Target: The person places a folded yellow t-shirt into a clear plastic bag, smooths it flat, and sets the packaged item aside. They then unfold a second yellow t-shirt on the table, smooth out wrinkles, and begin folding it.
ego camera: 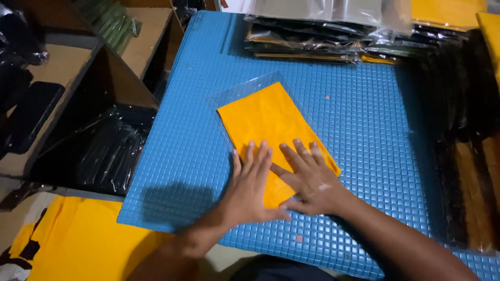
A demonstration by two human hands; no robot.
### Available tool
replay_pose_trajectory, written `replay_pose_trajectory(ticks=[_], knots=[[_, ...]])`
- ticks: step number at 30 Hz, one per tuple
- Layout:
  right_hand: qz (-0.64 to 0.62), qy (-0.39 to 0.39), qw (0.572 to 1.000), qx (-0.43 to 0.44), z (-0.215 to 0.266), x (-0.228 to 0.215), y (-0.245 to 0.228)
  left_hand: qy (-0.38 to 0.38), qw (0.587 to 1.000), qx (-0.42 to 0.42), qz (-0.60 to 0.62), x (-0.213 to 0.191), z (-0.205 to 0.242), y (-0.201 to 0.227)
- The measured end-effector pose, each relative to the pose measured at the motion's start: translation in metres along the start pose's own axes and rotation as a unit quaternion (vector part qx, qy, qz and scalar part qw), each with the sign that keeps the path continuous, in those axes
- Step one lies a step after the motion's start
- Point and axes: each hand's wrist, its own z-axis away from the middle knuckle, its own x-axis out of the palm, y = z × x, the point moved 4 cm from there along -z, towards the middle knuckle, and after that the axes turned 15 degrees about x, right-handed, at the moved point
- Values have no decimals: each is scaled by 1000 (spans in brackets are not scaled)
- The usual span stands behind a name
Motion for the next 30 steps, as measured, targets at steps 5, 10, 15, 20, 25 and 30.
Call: replay_pose_trajectory(ticks=[5, 10, 15, 20, 25, 30], knots=[[50, 45, 997, -32, -1, 20, 6, -28, 994, 75, -70, 45, 23, -5], [90, 48, 995, -23, -13, 36, 12, 2, 990, 108, -94, 50, 28, -7], [140, -71, 986, 56, -34, 27, 3, 59, 978, 138, -143, 49, 30, -6], [135, -106, 982, 78, -52, -10, -26, 88, 971, 148, -165, 52, 30, -7], [139, -85, 985, 54, -59, 11, -17, 109, 968, 145, -171, 49, 30, -5], [86, 47, 995, 9, -54, 34, -5, 140, 974, 88, -152, 49, 30, -10]])
